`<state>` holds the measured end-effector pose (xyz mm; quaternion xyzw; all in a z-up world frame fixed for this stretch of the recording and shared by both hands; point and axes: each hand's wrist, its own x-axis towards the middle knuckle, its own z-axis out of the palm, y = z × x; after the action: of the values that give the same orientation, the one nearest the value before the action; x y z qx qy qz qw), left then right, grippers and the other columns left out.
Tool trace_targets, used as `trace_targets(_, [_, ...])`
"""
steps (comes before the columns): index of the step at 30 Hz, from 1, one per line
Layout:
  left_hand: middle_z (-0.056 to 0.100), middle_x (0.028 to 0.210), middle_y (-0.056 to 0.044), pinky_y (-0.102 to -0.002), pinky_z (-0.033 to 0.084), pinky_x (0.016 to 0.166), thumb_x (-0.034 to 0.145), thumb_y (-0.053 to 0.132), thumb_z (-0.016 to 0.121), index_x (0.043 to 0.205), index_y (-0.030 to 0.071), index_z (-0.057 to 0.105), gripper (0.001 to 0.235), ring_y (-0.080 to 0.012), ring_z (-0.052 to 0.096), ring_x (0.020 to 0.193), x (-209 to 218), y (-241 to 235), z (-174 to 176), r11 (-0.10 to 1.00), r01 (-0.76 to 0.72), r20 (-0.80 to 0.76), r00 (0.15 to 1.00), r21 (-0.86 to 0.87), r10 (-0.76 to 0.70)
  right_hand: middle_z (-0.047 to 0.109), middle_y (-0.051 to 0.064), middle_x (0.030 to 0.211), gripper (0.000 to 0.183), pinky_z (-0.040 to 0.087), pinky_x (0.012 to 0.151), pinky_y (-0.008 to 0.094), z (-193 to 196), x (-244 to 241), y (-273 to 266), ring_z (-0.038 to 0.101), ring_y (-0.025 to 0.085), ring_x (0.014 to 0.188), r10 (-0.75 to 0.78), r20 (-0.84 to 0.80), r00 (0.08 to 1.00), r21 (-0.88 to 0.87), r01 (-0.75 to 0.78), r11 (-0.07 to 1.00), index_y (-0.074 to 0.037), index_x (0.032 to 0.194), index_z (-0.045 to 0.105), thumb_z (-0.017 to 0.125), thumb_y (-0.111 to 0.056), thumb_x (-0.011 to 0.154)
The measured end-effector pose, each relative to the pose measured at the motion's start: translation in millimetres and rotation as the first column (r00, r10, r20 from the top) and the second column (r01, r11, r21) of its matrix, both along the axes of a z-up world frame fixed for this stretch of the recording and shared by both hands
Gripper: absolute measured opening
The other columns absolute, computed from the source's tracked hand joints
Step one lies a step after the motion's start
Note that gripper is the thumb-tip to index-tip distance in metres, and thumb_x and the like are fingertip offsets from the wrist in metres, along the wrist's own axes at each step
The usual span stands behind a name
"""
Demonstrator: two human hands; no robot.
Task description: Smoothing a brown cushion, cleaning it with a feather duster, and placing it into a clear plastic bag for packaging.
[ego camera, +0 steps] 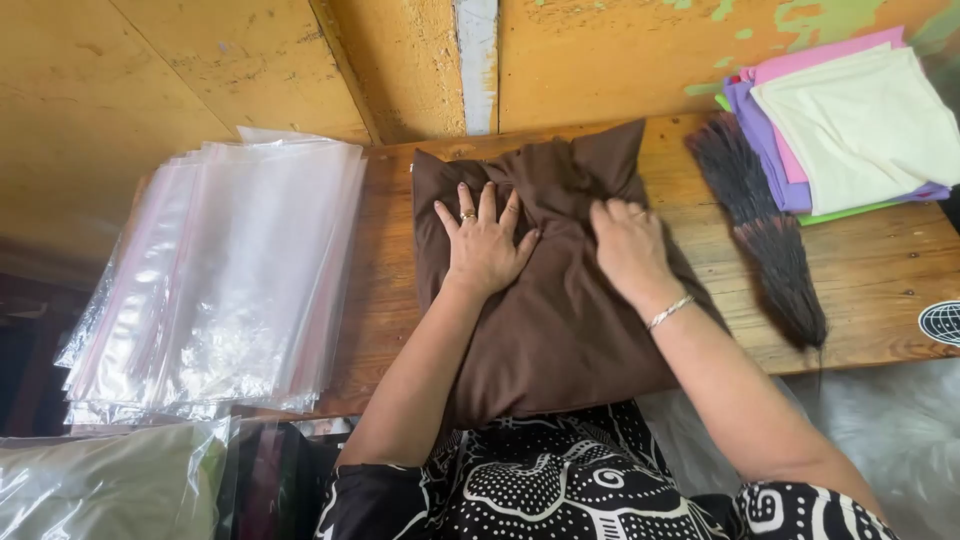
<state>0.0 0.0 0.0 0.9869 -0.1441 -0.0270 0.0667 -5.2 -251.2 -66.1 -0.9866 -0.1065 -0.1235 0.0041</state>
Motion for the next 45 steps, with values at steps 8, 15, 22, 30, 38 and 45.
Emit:
trace_targets(8, [0.023,0.168,-0.019,-0.080,-0.002,0.116,0.098,0.063,0.041,0.165,0.025,0.016,0.081,-0.0511,0.007,0.155,-5,-15,-12,0.998,0.050,-0.007,0.999,0.050,-0.050,0.050,0.017,0.145,0.070,0.028,0.116,0.061,13,4,38,0.042,0.040,0.140,-0.038,-0.092,0.995,0.022,0.040,0.999,-0.011,0.148,0.050,0.068,-0.039,0.087])
trace_targets(15, [0.022,0.168,-0.018,-0.079,-0.004,0.116,0.099,0.066,0.036,0.167,0.031,0.009,0.081,-0.0506,0.007,0.155,-6,-12,-6,0.998,0.058,0.004,0.998,0.016,-0.058,0.067,0.004,0.091,0.030,0.043,0.086,0.052,7,27,-20,0.066,0.030,0.097,-0.169,0.121,0.978,0.008,0.169,0.986,-0.019,0.089,0.069,0.063,-0.049,0.089])
trace_targets(22, [0.021,0.169,-0.017,-0.079,-0.005,0.117,0.100,0.065,0.037,0.166,0.031,0.010,0.079,-0.0492,0.007,0.156,-7,-15,-4,0.997,0.068,-0.012,0.998,0.046,-0.067,0.050,0.019,0.146,0.066,0.029,0.109,0.076,39,1,49,0.036,0.046,0.147,-0.036,-0.026,0.999,0.074,0.038,0.997,-0.011,0.154,0.050,0.058,-0.007,0.088])
trace_targets(30, [0.026,0.166,-0.012,-0.076,-0.002,0.118,0.098,0.068,0.038,0.165,0.036,0.013,0.078,-0.0452,0.010,0.157,-6,-13,-15,0.992,0.125,0.003,0.992,0.012,-0.125,0.054,0.016,0.131,0.075,0.042,0.102,0.053,41,36,-19,0.051,0.042,0.130,-0.266,-0.171,0.949,0.130,0.289,0.948,-0.014,0.143,0.053,0.066,-0.056,0.082])
trace_targets(38, [0.023,0.168,-0.014,-0.077,-0.003,0.118,0.094,0.061,0.048,0.165,0.029,0.018,0.084,-0.0459,0.006,0.157,-10,-9,-1,0.994,0.109,-0.031,0.994,0.007,-0.109,0.067,0.013,0.101,0.048,0.049,0.089,0.050,24,-6,38,0.067,0.036,0.103,-0.025,-0.075,0.997,-0.033,0.022,0.999,-0.008,0.106,0.068,0.076,-0.045,0.076])
trace_targets(45, [0.023,0.168,-0.014,-0.078,-0.003,0.117,0.099,0.067,0.042,0.166,0.034,0.012,0.081,-0.0476,0.007,0.157,-7,-15,-15,0.989,0.146,0.004,0.989,-0.005,-0.146,0.039,0.016,0.146,0.082,0.028,0.116,0.056,68,10,1,0.035,0.045,0.140,-0.294,-0.174,0.940,0.183,0.324,0.928,-0.014,0.153,0.051,0.069,-0.050,0.081])
